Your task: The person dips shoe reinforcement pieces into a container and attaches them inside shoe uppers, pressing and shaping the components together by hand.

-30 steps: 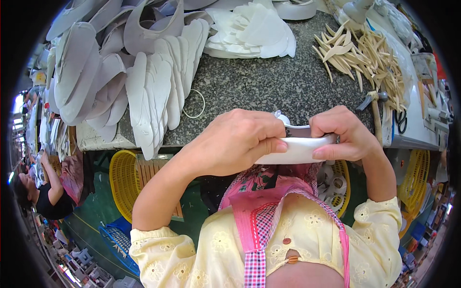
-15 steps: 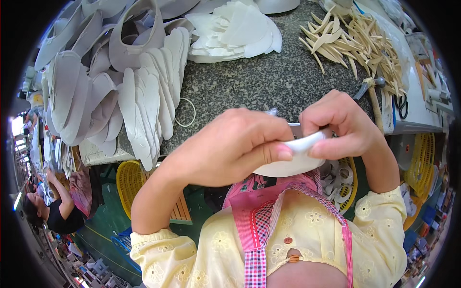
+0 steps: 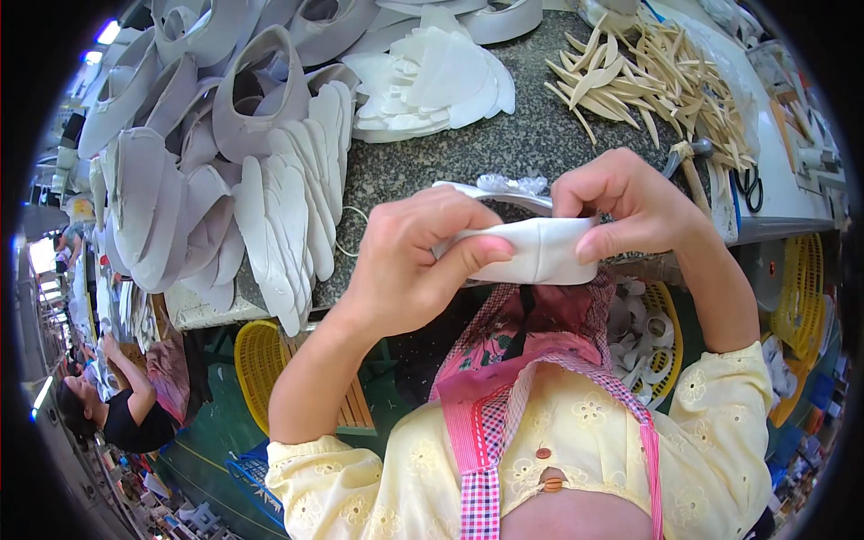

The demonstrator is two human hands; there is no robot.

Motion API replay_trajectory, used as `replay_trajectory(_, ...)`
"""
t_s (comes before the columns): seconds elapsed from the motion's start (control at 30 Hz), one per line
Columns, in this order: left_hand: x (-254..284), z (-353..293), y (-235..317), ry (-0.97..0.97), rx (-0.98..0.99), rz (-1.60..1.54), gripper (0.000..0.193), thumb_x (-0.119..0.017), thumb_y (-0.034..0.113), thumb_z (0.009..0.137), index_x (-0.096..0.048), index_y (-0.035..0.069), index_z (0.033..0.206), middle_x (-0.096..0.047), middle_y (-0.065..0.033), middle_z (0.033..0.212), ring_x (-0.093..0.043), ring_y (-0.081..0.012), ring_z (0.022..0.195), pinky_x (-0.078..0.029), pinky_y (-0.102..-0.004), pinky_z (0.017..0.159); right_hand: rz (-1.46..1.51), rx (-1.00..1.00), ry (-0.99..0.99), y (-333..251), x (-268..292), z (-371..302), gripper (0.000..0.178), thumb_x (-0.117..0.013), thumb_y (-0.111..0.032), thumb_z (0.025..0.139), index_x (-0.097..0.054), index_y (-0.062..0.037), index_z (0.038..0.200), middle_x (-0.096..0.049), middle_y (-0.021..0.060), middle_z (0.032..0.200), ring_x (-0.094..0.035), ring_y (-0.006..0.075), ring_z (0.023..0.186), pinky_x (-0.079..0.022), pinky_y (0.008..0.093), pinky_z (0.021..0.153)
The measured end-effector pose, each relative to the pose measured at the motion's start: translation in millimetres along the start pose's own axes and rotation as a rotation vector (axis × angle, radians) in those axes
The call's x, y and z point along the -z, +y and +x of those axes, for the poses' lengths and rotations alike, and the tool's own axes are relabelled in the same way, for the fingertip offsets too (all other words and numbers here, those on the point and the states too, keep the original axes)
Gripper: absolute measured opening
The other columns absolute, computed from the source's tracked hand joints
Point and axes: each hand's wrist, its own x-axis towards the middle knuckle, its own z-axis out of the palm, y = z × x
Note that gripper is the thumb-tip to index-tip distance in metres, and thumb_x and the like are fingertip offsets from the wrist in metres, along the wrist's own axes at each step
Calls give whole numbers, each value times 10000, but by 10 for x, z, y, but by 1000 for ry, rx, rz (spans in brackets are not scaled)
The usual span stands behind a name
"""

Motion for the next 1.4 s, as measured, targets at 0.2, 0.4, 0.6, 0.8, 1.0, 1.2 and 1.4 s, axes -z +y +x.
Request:
replay_trajectory(0.2, -39, -30, -94, 24, 9, -115, 131, -656, 138, 717, -624, 30, 784, -565, -75, 644, -540, -186, 592, -410, -272, 542, 257, -87, -12, 24, -15, 25, 179, -683, -111, 697, -589, 34, 742, -550, 1, 642, -492, 43, 607, -412, 188, 565)
replay_trajectory(0.4, 163, -75, -119, -298, 115, -156, 213, -644, 74, 719, -620, -15, 912, -613, -85, 766, -563, -166, 695, -428, -268, 710, 139, -9, 19, 115, 12, -58, 163, -671, -56, 675, -614, 49, 785, -595, 24, 672, -518, 51, 611, -422, 198, 564)
replay_trajectory(0.6, 77, -109, -144, -223, 164, -332, 207, -661, 64, 697, -634, -10, 889, -624, -79, 731, -594, -184, 718, -394, -308, 858, -324, 376, 151, 154, 45, -89, 201, -608, -18, 697, -622, 11, 895, -615, 108, 838, -561, 204, 863, -426, 301, 777)
replay_trajectory(0.8, -67, -66, -12, -22, -302, -51, 282, -655, -12, 631, -642, 53, 905, -608, -46, 724, -550, -187, 673, -418, -347, 784, 532, 273, 743, 804, -501, -562, 515, -391, -436, 876, -544, 47, 969, -587, 129, 913, -562, 220, 881, -422, 348, 835)
replay_trajectory(1.0, -183, -133, -45, 142, -349, 518, 340, -569, 0, 661, -578, 28, 1001, -597, -90, 974, -562, -262, 921, -413, -426, 835, 401, 245, 696, 289, -220, -56, 198, -569, -82, 795, -536, 34, 953, -589, 78, 829, -582, 141, 766, -477, 251, 650)
replay_trajectory(1.2, -273, 82, -262, 99, -130, 360, 281, -497, -13, 745, -548, 1, 1021, -592, -142, 957, -579, -292, 851, -457, -327, 738, -1195, 257, 344, 848, -383, 262, 284, -501, -85, 696, -533, 59, 939, -515, 150, 967, -514, 285, 923, -452, 361, 745)
replay_trajectory(1.4, -336, -141, -849, -40, -195, 585, 359, -536, 168, 783, -507, 48, 1120, -528, -120, 1125, -497, -245, 1055, -403, -369, 851, -1499, 322, 146, 850, -412, 118, 418, -487, -117, 677, -516, 88, 1040, -488, 195, 1133, -452, 292, 1097, -404, 347, 889)
